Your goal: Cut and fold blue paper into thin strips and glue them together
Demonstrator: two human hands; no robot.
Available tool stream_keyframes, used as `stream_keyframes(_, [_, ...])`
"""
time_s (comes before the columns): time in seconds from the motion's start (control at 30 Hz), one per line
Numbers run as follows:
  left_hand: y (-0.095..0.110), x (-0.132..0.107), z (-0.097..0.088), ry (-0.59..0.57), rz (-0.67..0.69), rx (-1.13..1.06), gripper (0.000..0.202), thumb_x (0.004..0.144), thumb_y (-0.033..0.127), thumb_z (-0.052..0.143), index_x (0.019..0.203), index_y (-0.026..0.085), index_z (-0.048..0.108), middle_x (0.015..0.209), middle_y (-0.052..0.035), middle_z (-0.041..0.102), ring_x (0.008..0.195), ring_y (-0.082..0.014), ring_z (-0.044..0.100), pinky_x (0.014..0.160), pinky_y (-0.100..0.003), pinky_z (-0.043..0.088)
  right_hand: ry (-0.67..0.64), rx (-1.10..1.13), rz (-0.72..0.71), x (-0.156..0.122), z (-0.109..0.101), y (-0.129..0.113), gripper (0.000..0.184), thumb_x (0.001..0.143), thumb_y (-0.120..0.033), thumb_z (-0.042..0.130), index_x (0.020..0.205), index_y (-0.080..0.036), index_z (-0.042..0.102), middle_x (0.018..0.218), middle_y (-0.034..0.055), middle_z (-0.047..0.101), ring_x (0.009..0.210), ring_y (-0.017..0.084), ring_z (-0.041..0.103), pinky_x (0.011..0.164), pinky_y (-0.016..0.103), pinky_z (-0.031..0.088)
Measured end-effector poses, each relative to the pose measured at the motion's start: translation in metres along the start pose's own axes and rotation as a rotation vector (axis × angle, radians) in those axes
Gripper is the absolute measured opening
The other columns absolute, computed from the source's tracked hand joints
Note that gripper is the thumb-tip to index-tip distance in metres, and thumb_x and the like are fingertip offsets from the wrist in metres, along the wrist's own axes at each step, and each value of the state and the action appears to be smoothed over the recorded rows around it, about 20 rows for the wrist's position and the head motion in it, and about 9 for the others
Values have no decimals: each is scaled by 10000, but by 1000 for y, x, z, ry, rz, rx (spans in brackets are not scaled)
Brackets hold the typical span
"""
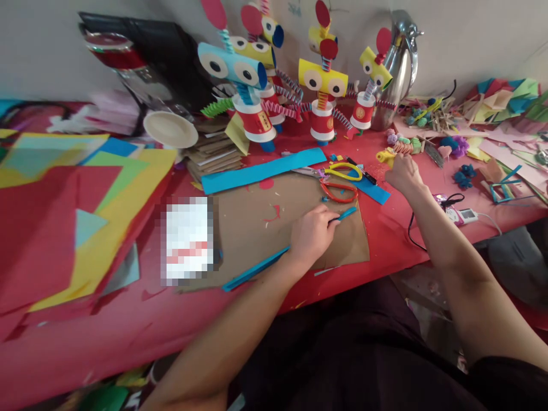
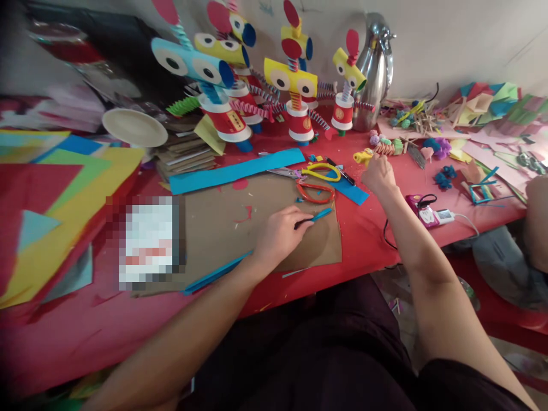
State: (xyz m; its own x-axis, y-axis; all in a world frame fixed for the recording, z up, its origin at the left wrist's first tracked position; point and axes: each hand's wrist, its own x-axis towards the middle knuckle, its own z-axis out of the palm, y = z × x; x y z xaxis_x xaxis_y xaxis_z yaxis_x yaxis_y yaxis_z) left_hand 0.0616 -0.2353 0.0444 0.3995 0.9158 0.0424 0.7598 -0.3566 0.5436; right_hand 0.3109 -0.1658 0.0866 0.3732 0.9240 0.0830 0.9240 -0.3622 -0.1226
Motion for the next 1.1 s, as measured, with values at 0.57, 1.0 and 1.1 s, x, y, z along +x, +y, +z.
stream_keyframes(0.57, [-8, 5, 10, 81, -64, -231, 123, 828, 166, 716, 888, 225, 805, 864, -30, 720, 790, -160, 670, 776, -294, 537, -356, 1037, -52, -179, 18, 7, 429, 758, -643, 594, 728, -231, 476, 544, -37, 506, 475, 112, 447, 471, 250, 388])
stream_keyframes(1.0, [-3, 4, 5, 53, -70, -202, 174, 830, 140, 696, 945, 212, 805, 934, -55, 743, 867, -189, 692, 840, -314, 545, -241, 816, -125, -173, 23, 7, 392, 870, -600, 468, 700, -248, 447, 524, -19, 531, 479, 139, 478, 518, 270, 382])
stream_keyframes(1.1, [-2, 5, 4, 40, -72, -197, 171, 835, 140, 694, 950, 203, 802, 949, -62, 746, 890, -198, 699, 858, -324, 544, -229, 787, -129, -174, 22, 6, 376, 886, -574, 450, 692, -252, 438, 522, -17, 526, 480, 145, 484, 523, 276, 383])
